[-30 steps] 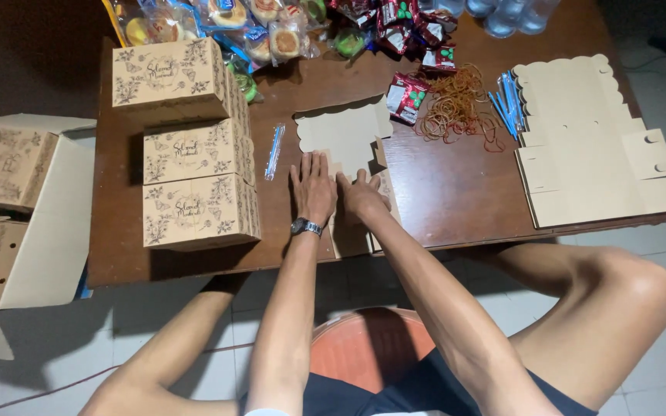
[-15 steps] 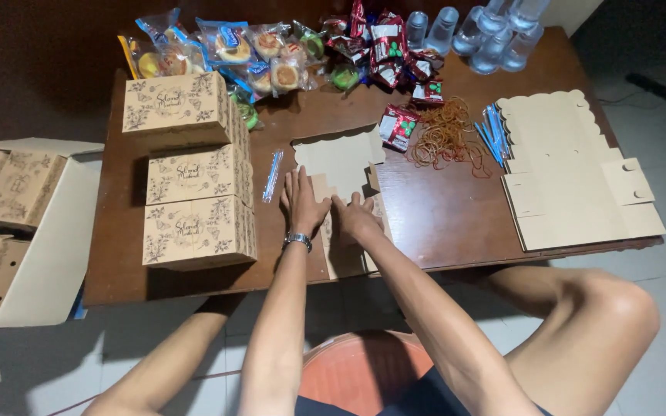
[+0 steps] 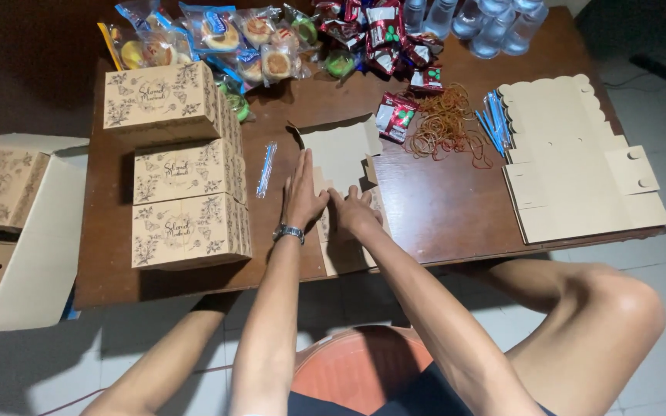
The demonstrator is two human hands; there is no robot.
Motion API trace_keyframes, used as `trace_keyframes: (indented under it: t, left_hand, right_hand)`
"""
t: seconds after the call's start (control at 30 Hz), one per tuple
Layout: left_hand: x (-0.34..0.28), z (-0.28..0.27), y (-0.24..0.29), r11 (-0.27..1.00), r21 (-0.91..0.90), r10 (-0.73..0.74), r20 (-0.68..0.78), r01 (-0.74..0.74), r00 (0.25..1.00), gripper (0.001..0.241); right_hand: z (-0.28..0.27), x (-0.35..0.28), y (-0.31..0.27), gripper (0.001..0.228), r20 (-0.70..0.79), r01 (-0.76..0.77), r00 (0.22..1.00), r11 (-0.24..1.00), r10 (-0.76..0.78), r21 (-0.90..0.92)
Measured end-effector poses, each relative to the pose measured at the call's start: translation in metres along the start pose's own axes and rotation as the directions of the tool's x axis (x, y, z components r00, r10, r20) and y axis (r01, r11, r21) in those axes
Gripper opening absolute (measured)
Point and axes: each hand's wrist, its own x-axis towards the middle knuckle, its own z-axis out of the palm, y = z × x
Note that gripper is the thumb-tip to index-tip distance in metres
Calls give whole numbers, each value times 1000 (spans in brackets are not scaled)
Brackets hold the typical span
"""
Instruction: Assembling small cardboard boxes from flat templates by folding flaps and stacking the finished products.
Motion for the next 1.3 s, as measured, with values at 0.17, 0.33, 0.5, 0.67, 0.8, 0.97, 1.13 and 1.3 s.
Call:
trace_keyframes:
  t: [0.17, 0.33, 0.5, 0.67, 0.8, 0.97, 1.13, 1.3]
  left_hand:
    - [22, -1, -15, 1000, -28, 10, 74, -8, 997, 106]
    - [48, 2, -24, 1000, 6, -9, 131, 9, 991, 109]
    - [66, 0, -21, 979, 200, -66, 143, 36, 988, 83]
    - [76, 14, -39, 950, 312, -7, 76, -17, 997, 78]
    - [81, 10, -39, 949, 314, 1, 50, -17, 999, 75]
    - [73, 20, -36, 945, 326, 12, -8, -9, 1000, 68]
    - [43, 28, -35, 929, 367, 94, -79, -59, 992, 63]
    - [17, 29, -29, 927, 369, 75, -23, -61, 997, 63]
  right_hand:
    - [5, 6, 1, 116, 4, 6, 1000, 1000, -6, -11]
    - [11, 14, 5, 109, 10, 16, 1000, 1000, -16, -13]
    - [6, 10, 1, 118, 32, -8, 999, 1000, 9, -26]
    - [15, 25, 8, 112, 42, -6, 999, 1000, 6, -9]
    - [5, 10, 1, 104, 64, 9, 998, 1000, -7, -16]
    - [2, 7, -5, 106, 69, -9, 998, 1000, 9, -10]
    - [5, 9, -5, 105, 91, -23, 996, 1000, 23, -5]
    - [4, 6, -7, 112, 48, -15, 999, 1000, 15, 1]
